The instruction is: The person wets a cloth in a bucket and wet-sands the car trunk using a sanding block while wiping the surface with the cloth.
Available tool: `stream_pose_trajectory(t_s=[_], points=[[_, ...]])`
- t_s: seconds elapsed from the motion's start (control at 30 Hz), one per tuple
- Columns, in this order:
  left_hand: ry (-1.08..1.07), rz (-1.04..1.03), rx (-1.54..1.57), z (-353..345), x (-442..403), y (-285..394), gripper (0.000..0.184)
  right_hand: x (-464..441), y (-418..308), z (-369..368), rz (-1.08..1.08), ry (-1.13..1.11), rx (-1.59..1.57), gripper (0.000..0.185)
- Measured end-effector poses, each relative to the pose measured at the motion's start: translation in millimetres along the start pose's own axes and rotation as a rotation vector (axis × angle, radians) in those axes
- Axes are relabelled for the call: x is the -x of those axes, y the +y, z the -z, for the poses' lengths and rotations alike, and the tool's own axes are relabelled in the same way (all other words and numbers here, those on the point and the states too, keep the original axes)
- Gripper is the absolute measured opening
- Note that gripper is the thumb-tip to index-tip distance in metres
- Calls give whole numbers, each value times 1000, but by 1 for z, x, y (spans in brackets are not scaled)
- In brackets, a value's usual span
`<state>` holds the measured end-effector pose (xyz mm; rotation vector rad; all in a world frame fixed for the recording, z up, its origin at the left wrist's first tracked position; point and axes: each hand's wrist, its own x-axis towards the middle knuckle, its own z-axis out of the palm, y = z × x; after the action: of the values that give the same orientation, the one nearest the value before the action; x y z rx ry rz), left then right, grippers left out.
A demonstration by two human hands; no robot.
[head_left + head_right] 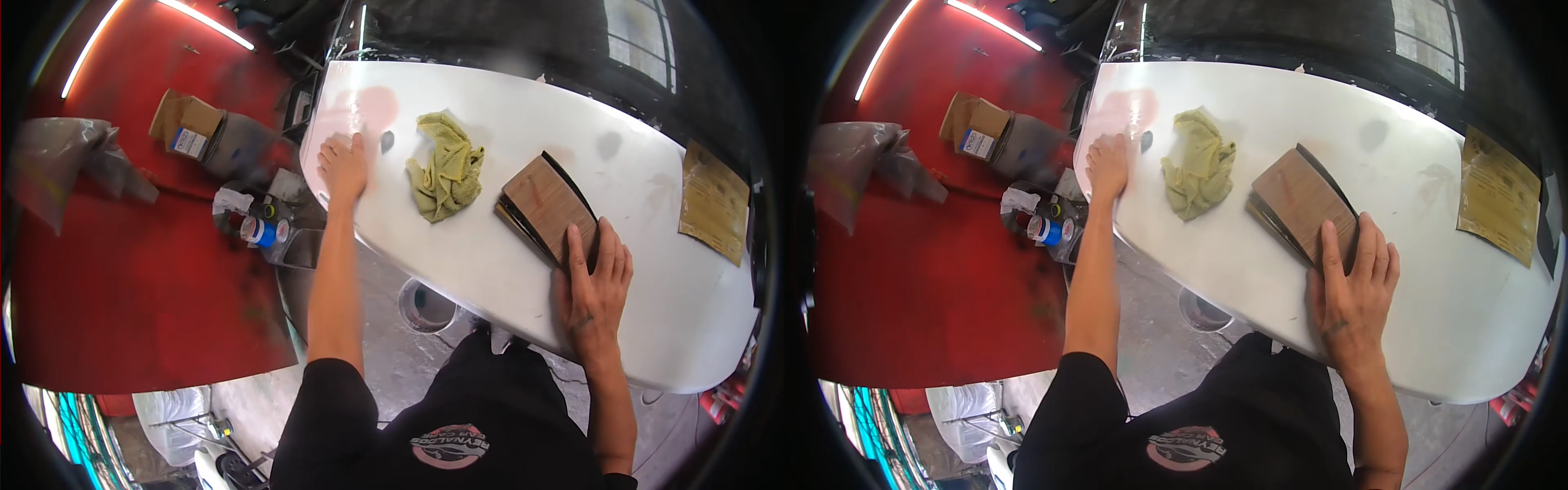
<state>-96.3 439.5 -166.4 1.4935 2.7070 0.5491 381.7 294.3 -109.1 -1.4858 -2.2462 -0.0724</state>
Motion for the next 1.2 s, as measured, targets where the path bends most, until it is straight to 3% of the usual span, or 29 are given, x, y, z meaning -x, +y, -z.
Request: stream_pose_trajectory(t_s=[0.17, 0.27, 0.67, 0.77, 1.0, 1.2], points=[[-31, -139, -32, 11, 91, 30, 90, -1, 1, 0, 3, -5, -3, 70], [-86, -142, -29, 21, 98, 40, 90, -2, 3, 0, 13, 1, -1, 70], [8, -519, 90, -14, -135, 49, 84, -5, 4, -3, 13, -8, 18, 70], [22, -576, 95, -21, -159, 49, 84, -5, 5, -2, 11, -15, 34, 71], [-67, -713, 152, -3, -91, -4, 82, -5, 0, -1, 7, -1, 38, 76], [-154, -630, 104, 23, -8, -40, 83, -4, -1, -3, 20, 23, 42, 75]])
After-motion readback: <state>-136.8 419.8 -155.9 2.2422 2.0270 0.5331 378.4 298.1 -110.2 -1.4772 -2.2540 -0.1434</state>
